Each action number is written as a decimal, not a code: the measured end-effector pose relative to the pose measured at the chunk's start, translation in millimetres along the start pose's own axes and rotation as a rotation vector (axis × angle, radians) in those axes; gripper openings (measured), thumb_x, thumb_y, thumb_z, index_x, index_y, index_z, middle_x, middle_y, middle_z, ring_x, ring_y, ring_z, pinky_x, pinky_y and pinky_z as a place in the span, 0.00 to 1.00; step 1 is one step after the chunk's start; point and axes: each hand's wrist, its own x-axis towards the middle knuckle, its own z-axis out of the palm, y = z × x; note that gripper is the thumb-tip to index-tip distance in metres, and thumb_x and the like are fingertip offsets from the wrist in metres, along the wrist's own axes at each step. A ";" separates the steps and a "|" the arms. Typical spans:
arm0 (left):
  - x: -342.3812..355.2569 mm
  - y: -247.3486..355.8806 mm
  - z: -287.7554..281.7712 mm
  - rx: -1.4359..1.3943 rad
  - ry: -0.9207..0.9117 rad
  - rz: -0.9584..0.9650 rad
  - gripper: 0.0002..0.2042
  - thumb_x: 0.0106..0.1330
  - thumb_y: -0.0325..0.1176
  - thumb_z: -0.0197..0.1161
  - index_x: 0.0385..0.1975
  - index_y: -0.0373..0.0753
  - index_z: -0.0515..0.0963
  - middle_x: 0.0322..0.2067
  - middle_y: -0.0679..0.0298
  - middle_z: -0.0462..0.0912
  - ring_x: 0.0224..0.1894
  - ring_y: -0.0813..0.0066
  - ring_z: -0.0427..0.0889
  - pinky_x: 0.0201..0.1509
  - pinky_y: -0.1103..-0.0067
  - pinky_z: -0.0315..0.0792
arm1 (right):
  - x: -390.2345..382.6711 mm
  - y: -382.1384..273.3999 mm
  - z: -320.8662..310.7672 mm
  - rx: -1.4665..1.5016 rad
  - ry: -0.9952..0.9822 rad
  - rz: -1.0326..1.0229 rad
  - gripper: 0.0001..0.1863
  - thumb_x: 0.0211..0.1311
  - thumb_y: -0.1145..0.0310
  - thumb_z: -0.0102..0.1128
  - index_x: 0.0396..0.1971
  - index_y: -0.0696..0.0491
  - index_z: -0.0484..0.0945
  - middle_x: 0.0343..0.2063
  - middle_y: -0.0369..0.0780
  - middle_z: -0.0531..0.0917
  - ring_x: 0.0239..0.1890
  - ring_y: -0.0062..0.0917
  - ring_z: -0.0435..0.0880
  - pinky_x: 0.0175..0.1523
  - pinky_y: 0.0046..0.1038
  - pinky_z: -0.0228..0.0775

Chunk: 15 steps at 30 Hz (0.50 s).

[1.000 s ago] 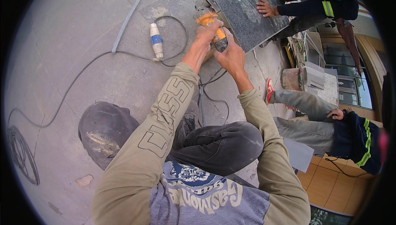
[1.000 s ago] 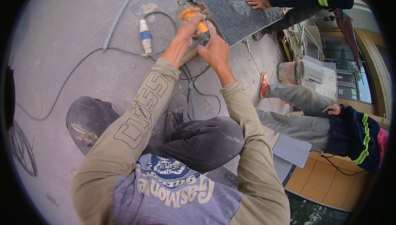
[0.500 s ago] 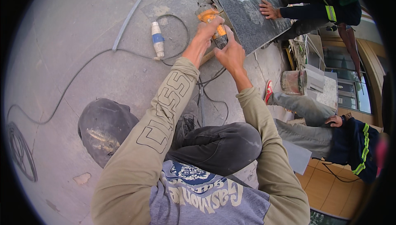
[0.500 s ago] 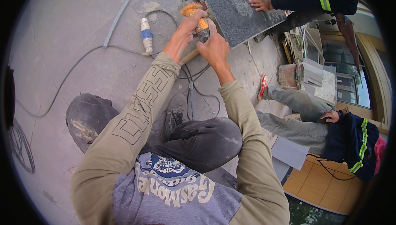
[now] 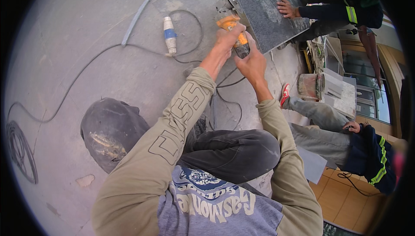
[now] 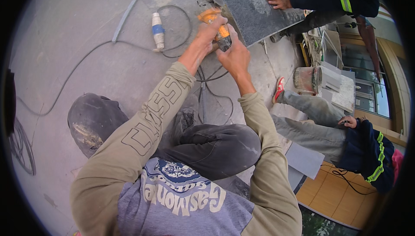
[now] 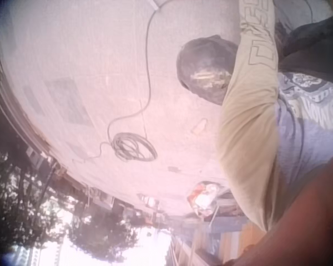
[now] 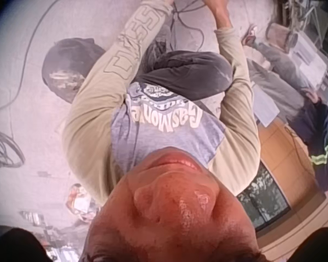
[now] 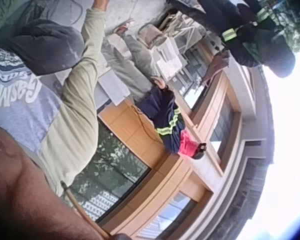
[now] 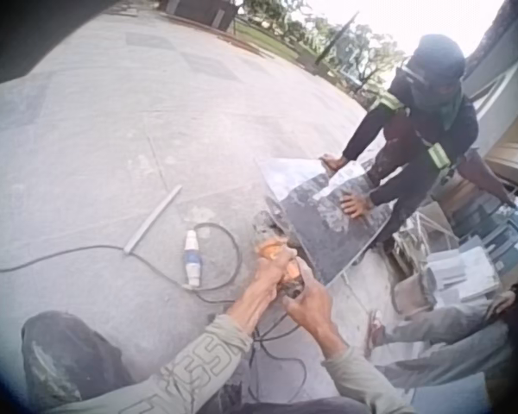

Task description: The person measures and cuts a large stone tile using a metal square and an angle grinder. A coworker assists by holding the tile steady during the cutting process. The person then lifts the cut tile and places it on the floor.

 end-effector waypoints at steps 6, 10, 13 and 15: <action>3.4 -6.3 -0.6 0.021 0.020 -0.006 0.18 0.64 0.34 0.75 0.49 0.32 0.80 0.39 0.62 0.86 0.38 0.70 0.89 0.41 0.72 0.84 | -1.8 4.1 0.5 -0.015 0.004 -0.016 0.50 0.49 0.66 0.74 0.78 0.40 0.69 0.38 0.49 0.91 0.37 0.47 0.91 0.46 0.43 0.82; 7.3 -7.9 -1.6 0.012 0.009 0.042 0.19 0.64 0.35 0.75 0.49 0.31 0.80 0.39 0.62 0.86 0.38 0.70 0.88 0.41 0.71 0.83 | 0.7 -0.6 -2.1 -0.002 -0.035 0.029 0.50 0.48 0.66 0.74 0.78 0.40 0.69 0.36 0.49 0.91 0.35 0.47 0.91 0.46 0.43 0.81; 10.8 -3.9 -1.6 0.017 0.017 0.047 0.19 0.64 0.35 0.75 0.49 0.31 0.80 0.40 0.61 0.86 0.38 0.71 0.88 0.41 0.71 0.83 | 4.7 -2.9 -0.3 0.012 -0.046 0.044 0.50 0.49 0.66 0.73 0.78 0.39 0.68 0.39 0.50 0.91 0.41 0.52 0.90 0.48 0.48 0.81; 10.3 -1.8 0.5 0.029 0.020 0.030 0.20 0.64 0.35 0.75 0.50 0.31 0.80 0.40 0.61 0.86 0.38 0.71 0.88 0.42 0.71 0.83 | 6.3 -0.3 1.4 0.013 -0.031 0.038 0.50 0.49 0.66 0.72 0.78 0.38 0.68 0.40 0.51 0.91 0.44 0.54 0.90 0.49 0.50 0.80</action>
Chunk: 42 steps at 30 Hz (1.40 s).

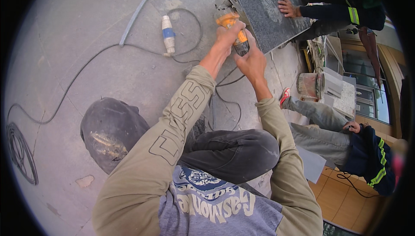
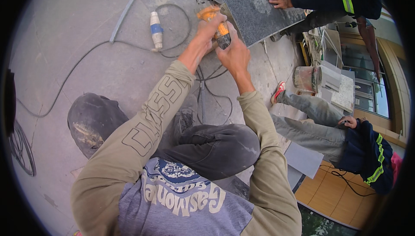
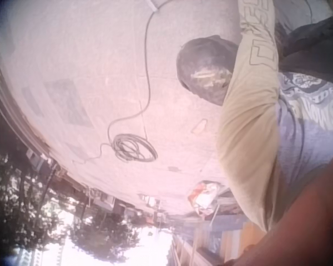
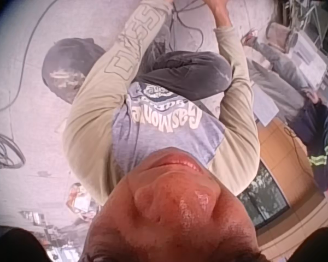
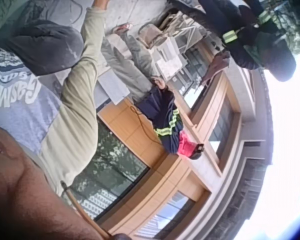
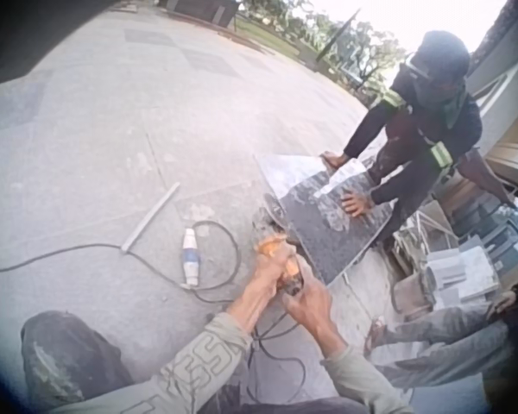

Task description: The person measures and cuts a large stone tile using a metal square and an angle grinder. A coworker assists by holding the tile steady during the cutting process. The person then lifts the cut tile and places it on the floor.

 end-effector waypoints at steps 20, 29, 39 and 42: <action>28.2 17.6 -6.8 0.009 -0.010 -0.015 0.19 0.63 0.35 0.75 0.49 0.34 0.79 0.39 0.62 0.86 0.38 0.71 0.88 0.43 0.71 0.83 | 18.4 -17.6 6.1 -0.033 -0.013 0.051 0.49 0.50 0.64 0.71 0.78 0.38 0.68 0.37 0.48 0.91 0.42 0.51 0.91 0.50 0.47 0.81; -2.6 -6.1 -4.1 -0.028 0.004 -0.025 0.18 0.62 0.34 0.76 0.48 0.32 0.80 0.39 0.61 0.86 0.35 0.71 0.88 0.39 0.72 0.84 | -9.5 -3.2 -1.1 -0.042 0.021 0.000 0.49 0.48 0.66 0.76 0.77 0.39 0.70 0.46 0.49 0.92 0.46 0.50 0.91 0.52 0.44 0.83; -19.0 -16.7 -0.5 0.002 0.004 -0.055 0.16 0.63 0.35 0.75 0.46 0.35 0.81 0.37 0.62 0.87 0.36 0.72 0.88 0.41 0.72 0.82 | -23.7 5.7 -5.9 -0.038 0.020 -0.009 0.51 0.47 0.66 0.77 0.77 0.38 0.70 0.46 0.48 0.92 0.47 0.49 0.91 0.52 0.43 0.83; -25.4 -15.6 5.0 -0.005 -0.001 -0.063 0.16 0.63 0.35 0.75 0.46 0.35 0.81 0.37 0.62 0.87 0.36 0.71 0.88 0.42 0.71 0.82 | -26.2 18.0 -3.6 -0.017 0.048 -0.037 0.52 0.46 0.64 0.78 0.78 0.36 0.69 0.43 0.47 0.92 0.46 0.49 0.91 0.50 0.46 0.82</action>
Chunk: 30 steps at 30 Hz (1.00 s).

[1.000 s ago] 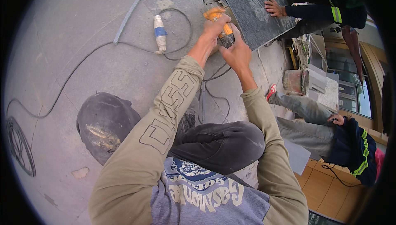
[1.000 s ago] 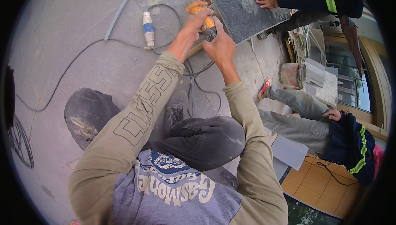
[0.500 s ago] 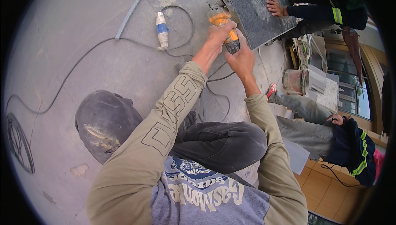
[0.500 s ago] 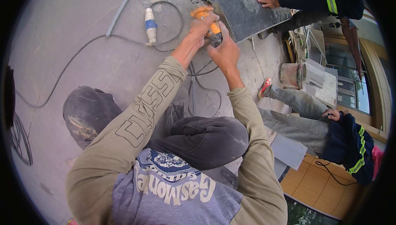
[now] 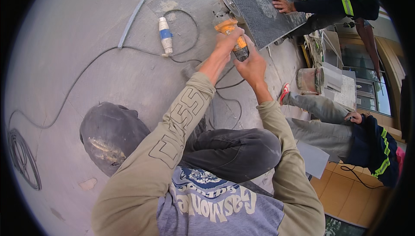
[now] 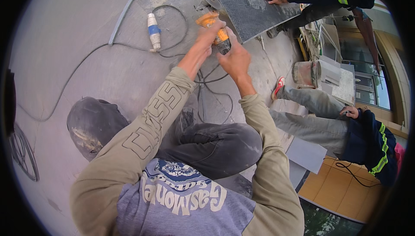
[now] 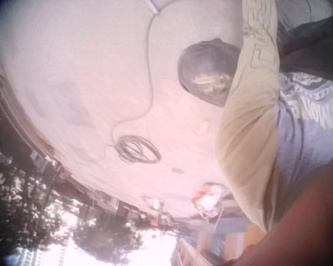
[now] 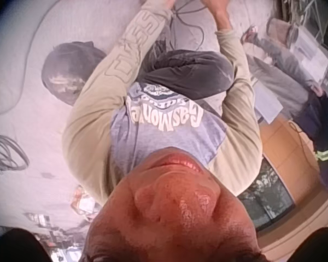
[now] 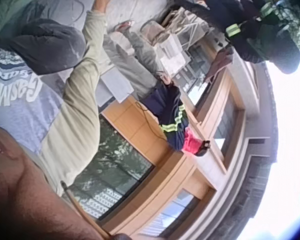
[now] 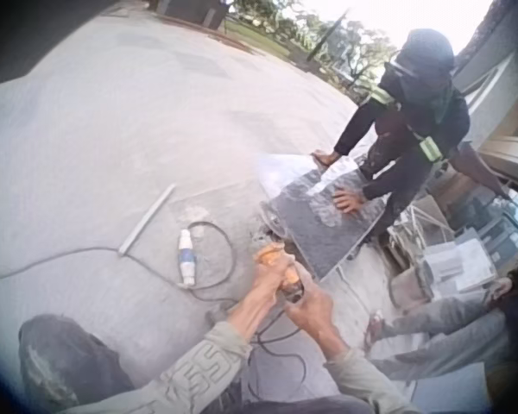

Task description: The person measures and cuts a large stone tile using a metal square and an angle grinder. A coworker assists by holding the tile steady during the cutting process. The person then lifts the cut tile and places it on the floor.

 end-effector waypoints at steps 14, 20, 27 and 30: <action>18.3 1.2 -4.2 0.003 0.019 0.002 0.17 0.63 0.35 0.74 0.47 0.35 0.80 0.36 0.64 0.86 0.35 0.70 0.88 0.39 0.69 0.83 | 10.5 -16.9 -6.5 0.009 -0.052 0.060 0.50 0.49 0.66 0.74 0.78 0.37 0.68 0.43 0.52 0.91 0.45 0.52 0.90 0.51 0.45 0.81; 19.8 2.2 -5.8 -0.022 -0.025 0.030 0.16 0.64 0.34 0.74 0.47 0.35 0.80 0.37 0.63 0.86 0.34 0.70 0.88 0.38 0.69 0.85 | 13.2 -13.1 -1.7 0.027 -0.030 0.037 0.51 0.49 0.66 0.73 0.78 0.38 0.67 0.43 0.52 0.91 0.45 0.52 0.90 0.52 0.45 0.81; 20.9 6.5 -4.1 -0.037 -0.023 0.015 0.15 0.64 0.33 0.73 0.47 0.35 0.79 0.37 0.63 0.84 0.35 0.70 0.88 0.38 0.69 0.85 | 15.4 -12.2 -0.7 0.023 -0.042 0.048 0.52 0.48 0.66 0.75 0.78 0.40 0.67 0.42 0.51 0.91 0.47 0.53 0.90 0.53 0.48 0.81; 21.6 7.9 -5.5 -0.037 -0.035 0.025 0.16 0.64 0.33 0.73 0.47 0.35 0.79 0.37 0.63 0.84 0.35 0.70 0.88 0.38 0.69 0.85 | 17.4 -13.8 0.6 0.018 -0.041 0.049 0.51 0.48 0.66 0.75 0.78 0.40 0.67 0.42 0.51 0.91 0.47 0.53 0.90 0.53 0.49 0.80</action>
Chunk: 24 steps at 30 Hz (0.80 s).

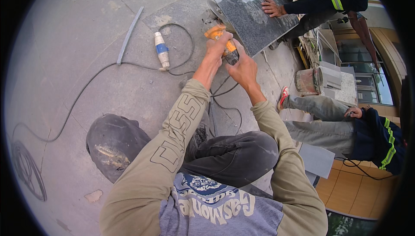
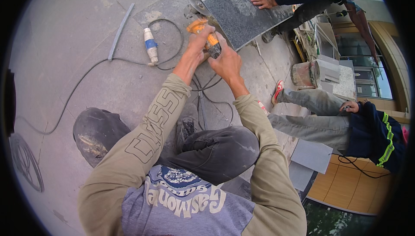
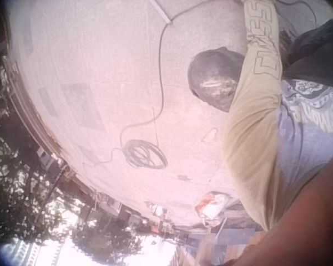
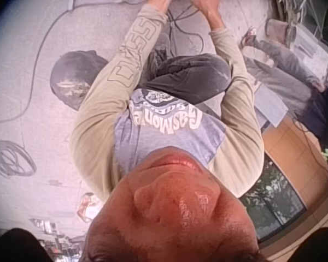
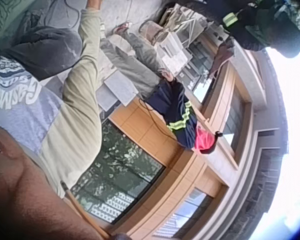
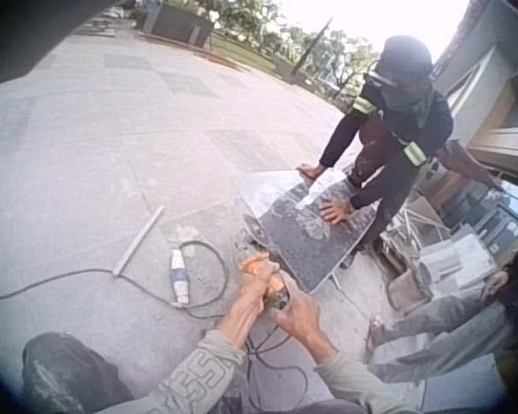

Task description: The person measures and cuts a large stone tile using a metal square and an angle grinder. A coworker assists by holding the tile steady during the cutting process. The person then lifts the cut tile and places it on the floor.

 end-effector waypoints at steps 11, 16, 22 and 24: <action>-2.9 8.0 3.7 -0.013 0.053 0.014 0.21 0.59 0.32 0.76 0.48 0.26 0.81 0.38 0.58 0.87 0.34 0.68 0.88 0.39 0.71 0.83 | 2.8 -7.6 -4.4 0.035 -0.047 0.040 0.51 0.48 0.66 0.74 0.78 0.40 0.67 0.42 0.52 0.91 0.46 0.54 0.89 0.51 0.49 0.80; 1.0 14.1 7.0 -0.014 0.056 0.025 0.21 0.59 0.31 0.76 0.48 0.26 0.80 0.38 0.57 0.87 0.34 0.68 0.88 0.38 0.70 0.83 | 6.6 -5.2 -3.0 0.025 -0.027 -0.012 0.52 0.48 0.66 0.73 0.80 0.39 0.66 0.36 0.52 0.90 0.42 0.54 0.90 0.48 0.49 0.80; 1.6 17.5 3.3 0.082 0.022 -0.049 0.19 0.63 0.38 0.74 0.50 0.37 0.79 0.40 0.65 0.85 0.38 0.70 0.87 0.41 0.68 0.81 | 8.7 -5.8 -1.2 0.005 -0.034 -0.006 0.52 0.49 0.66 0.73 0.80 0.38 0.65 0.34 0.51 0.90 0.39 0.53 0.90 0.47 0.50 0.80; 5.3 15.9 1.6 0.076 0.012 -0.032 0.19 0.63 0.39 0.75 0.50 0.38 0.80 0.40 0.65 0.85 0.38 0.71 0.87 0.40 0.68 0.81 | 9.7 -7.5 -0.2 0.000 -0.020 -0.012 0.52 0.49 0.66 0.73 0.80 0.38 0.66 0.34 0.51 0.90 0.40 0.53 0.90 0.47 0.50 0.80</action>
